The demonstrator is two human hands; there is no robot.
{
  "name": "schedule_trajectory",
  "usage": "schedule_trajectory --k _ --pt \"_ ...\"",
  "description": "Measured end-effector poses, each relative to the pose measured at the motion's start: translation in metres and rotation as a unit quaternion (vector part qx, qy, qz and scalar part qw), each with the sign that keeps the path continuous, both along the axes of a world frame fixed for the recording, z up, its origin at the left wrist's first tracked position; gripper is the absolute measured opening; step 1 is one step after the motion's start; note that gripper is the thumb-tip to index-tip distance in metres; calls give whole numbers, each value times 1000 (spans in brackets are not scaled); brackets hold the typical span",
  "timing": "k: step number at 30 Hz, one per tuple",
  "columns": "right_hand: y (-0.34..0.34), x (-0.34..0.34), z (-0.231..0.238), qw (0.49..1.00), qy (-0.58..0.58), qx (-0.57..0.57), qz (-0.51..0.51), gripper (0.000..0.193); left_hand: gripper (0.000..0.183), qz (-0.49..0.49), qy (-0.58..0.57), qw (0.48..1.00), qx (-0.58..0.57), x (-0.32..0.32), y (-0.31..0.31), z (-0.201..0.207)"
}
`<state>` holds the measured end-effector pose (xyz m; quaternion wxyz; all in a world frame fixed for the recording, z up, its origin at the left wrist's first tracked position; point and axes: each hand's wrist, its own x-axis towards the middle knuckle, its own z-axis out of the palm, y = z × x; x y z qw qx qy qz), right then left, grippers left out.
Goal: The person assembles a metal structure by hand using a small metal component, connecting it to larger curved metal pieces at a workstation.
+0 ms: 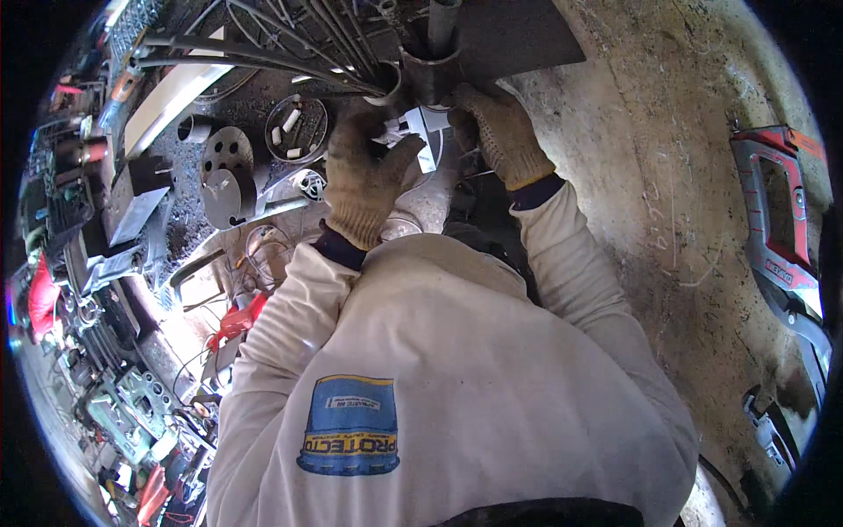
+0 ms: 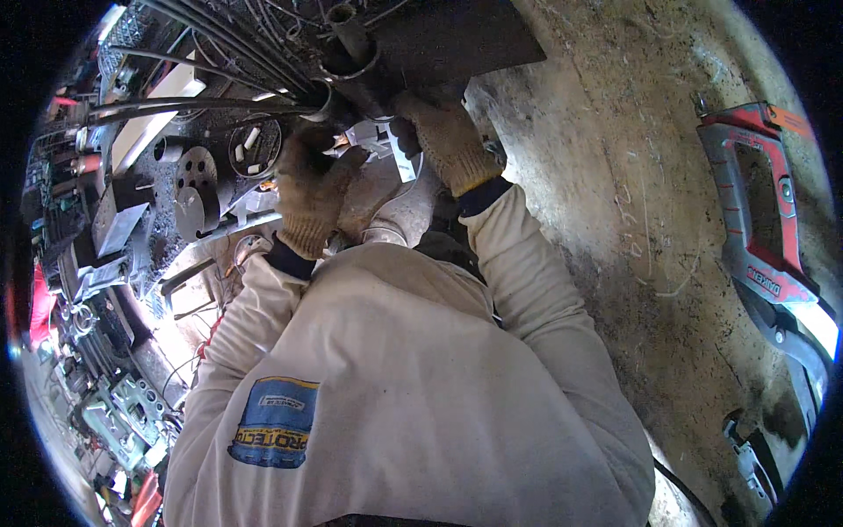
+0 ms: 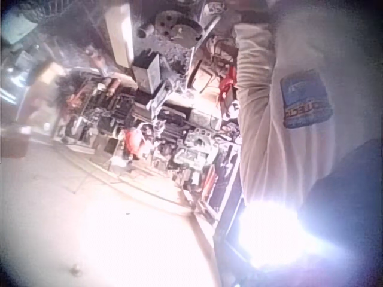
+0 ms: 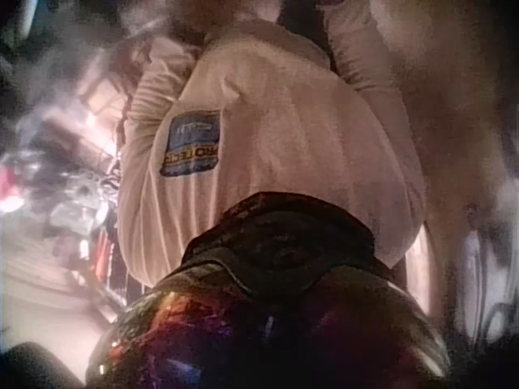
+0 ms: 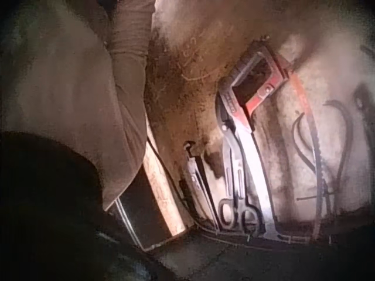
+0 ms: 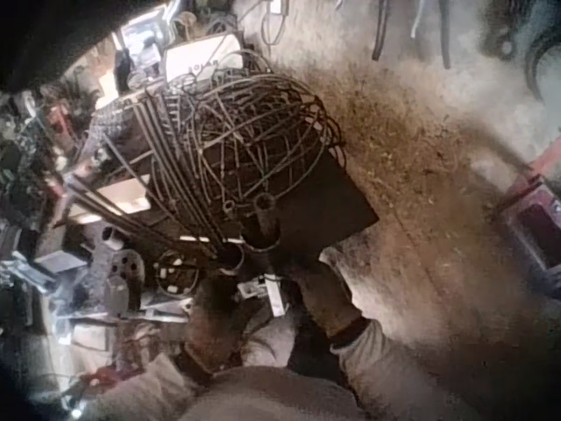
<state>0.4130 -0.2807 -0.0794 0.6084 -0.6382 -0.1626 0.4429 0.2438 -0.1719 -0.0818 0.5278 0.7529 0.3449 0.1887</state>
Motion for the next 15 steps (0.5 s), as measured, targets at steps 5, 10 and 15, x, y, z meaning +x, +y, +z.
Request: schedule_trajectory --k 5,10,15 --pt "2 -8 4 999 35 17 -31 26 64 2 15 984 178 5 1 1" --pt "5 -14 14 999 6 -12 -52 27 65 -27 -8 968 248 12 16 -10" --pt "5 -10 10 998 37 -8 -44 25 66 -14 -46 968 246 18 19 -11"
